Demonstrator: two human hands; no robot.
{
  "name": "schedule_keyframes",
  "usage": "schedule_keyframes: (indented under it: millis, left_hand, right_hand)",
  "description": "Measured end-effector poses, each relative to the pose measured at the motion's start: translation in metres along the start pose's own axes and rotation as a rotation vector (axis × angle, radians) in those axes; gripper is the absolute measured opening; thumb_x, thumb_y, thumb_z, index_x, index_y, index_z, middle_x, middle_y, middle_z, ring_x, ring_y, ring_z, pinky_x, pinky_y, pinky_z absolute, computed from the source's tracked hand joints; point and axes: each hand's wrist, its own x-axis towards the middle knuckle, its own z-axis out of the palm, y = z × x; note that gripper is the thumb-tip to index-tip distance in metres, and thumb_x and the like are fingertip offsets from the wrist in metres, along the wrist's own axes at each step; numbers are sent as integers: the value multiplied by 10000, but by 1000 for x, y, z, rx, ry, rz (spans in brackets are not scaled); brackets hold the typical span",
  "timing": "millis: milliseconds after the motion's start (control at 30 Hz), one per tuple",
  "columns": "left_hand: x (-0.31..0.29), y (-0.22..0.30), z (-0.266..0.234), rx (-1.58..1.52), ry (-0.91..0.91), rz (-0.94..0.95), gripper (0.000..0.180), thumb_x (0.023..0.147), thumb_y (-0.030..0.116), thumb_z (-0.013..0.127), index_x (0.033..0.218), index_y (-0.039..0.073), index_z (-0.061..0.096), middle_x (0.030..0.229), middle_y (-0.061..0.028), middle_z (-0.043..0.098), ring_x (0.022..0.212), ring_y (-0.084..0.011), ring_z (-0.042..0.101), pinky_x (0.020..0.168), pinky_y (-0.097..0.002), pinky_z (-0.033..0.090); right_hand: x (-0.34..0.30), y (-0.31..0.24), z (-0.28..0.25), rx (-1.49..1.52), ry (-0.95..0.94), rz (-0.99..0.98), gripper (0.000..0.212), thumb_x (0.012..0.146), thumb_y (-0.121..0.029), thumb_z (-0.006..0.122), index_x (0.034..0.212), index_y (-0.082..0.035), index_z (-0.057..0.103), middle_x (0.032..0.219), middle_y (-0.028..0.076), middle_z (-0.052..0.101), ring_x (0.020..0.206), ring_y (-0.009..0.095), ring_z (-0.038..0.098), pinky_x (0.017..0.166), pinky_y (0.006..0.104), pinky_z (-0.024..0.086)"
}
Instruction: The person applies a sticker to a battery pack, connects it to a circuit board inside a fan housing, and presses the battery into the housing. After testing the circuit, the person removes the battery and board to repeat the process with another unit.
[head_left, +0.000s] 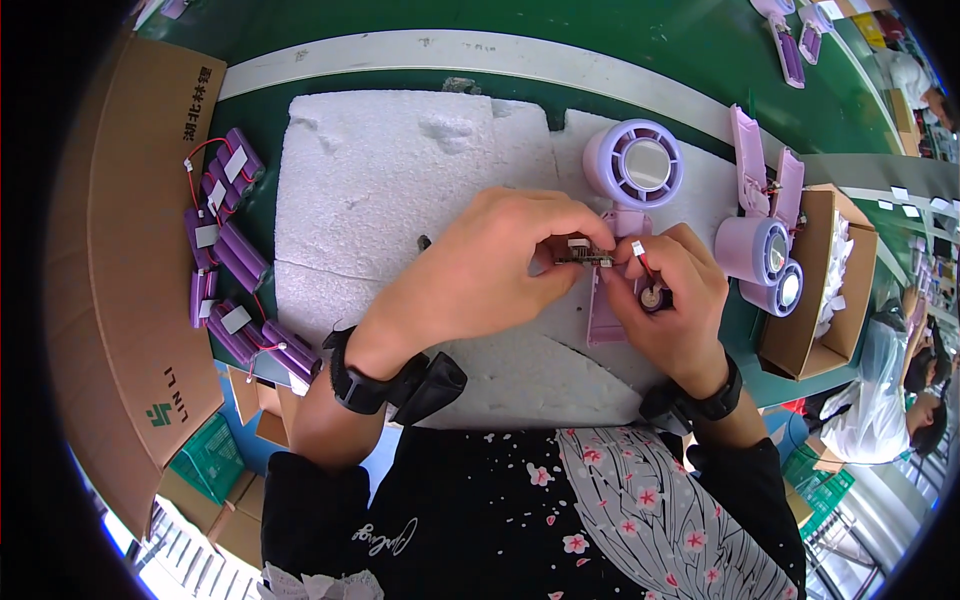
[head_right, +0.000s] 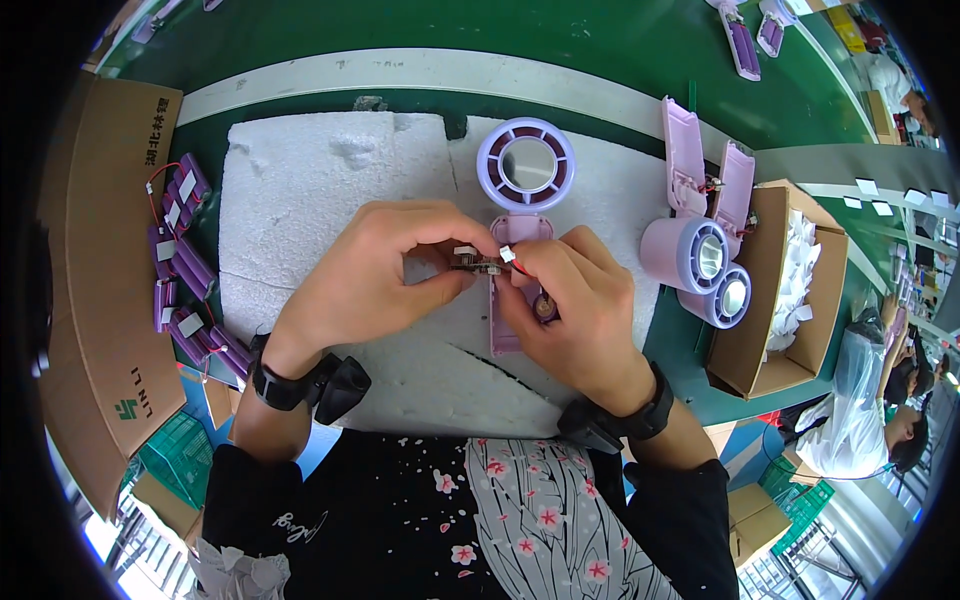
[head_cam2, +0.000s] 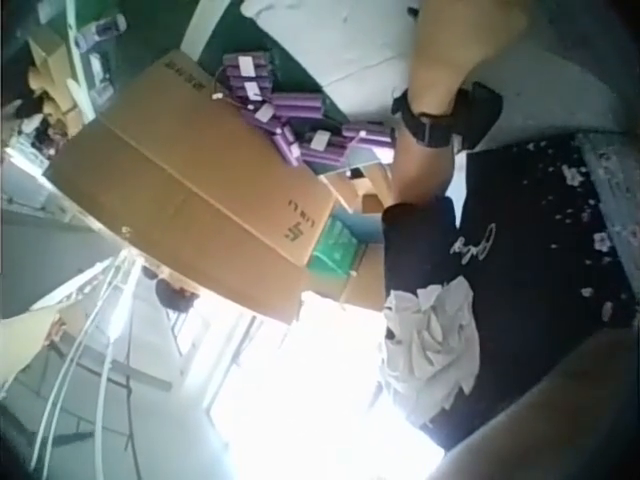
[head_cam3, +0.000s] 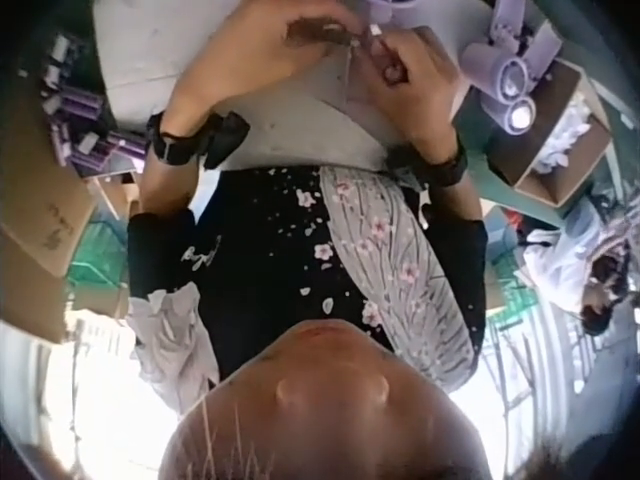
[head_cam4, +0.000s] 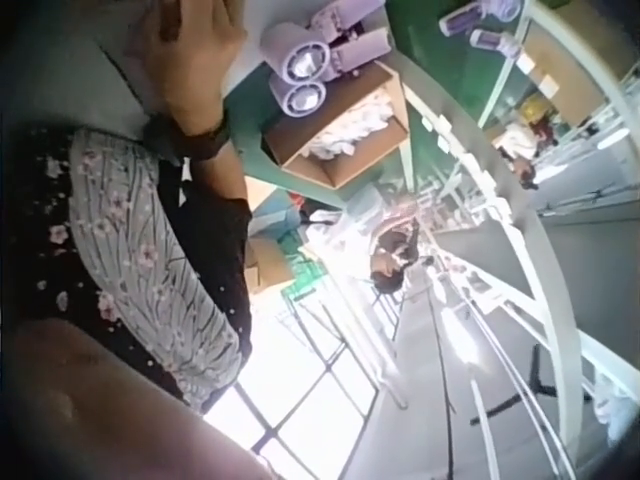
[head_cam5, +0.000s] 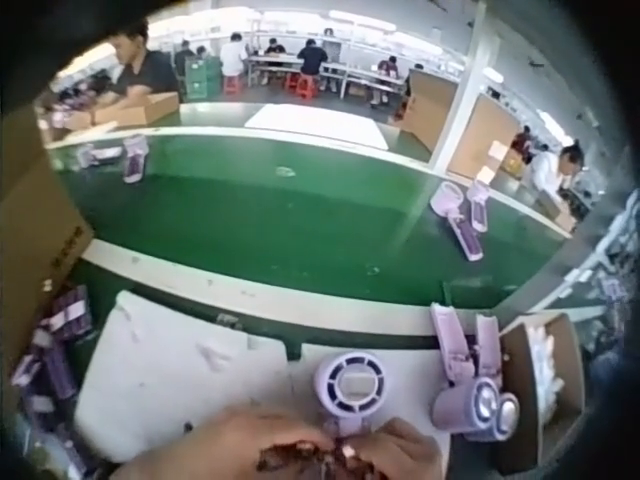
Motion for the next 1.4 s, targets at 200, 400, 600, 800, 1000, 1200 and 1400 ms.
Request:
schedule_keyframes:
  millis: [200,400,600,800,1000,1200,1400]
  left_hand:
    - [-2,-9,7,125,135,185,273,697,-107,679,930,33,703,939,-109,662,820,-267,664,690,-323,531]
    - [-5,-1,4,218,25,149,261,695,-107,685,914,35,698,971,-107,644,846,-272,659,706,-313,533]
    - [-3,-1,16,53,86,131,304,705,-121,673,970,28,664,971,-110,637,834,-250,662,712,-312,544]
    - [-3,3,8,-41,65,27,300,726,-136,641,984,18,642,951,-81,626,867,-191,651,731,-280,533]
    - [-5,-3,6,-177,7,-78,278,758,-145,622,990,9,630,990,-47,610,947,-132,604,790,-242,504]
    - [-6,3,-1,-315,-8,-215,247,787,-146,608,984,3,621,1026,-38,596,976,-121,587,830,-251,493]
    - [-6,4,-2,-389,9,-225,233,793,-153,641,958,8,608,1035,-39,590,992,-122,588,854,-264,497]
  right_hand:
    - [-1,0,3,-34,16,-63,290,614,67,774,831,-39,614,719,50,589,627,200,552,528,293,441]
    - [-2,-2,3,-61,0,-40,292,603,61,768,829,-39,613,738,66,601,624,216,554,523,303,437]
    - [-1,-4,2,-43,2,-9,269,627,47,768,830,-43,616,746,74,604,626,216,553,531,303,435]
    - [-4,0,-1,40,6,-21,277,665,29,771,909,-21,650,841,98,584,666,208,573,571,290,453]
    - [-8,1,-5,9,-18,41,254,718,4,755,959,-2,674,929,118,566,699,209,585,596,282,468]
    - [-7,0,-6,33,-63,36,171,772,2,715,941,1,691,917,112,560,689,199,571,579,278,455]
    - [-5,-1,-8,26,-70,-7,166,772,7,714,937,0,700,908,104,548,667,186,552,563,272,438]
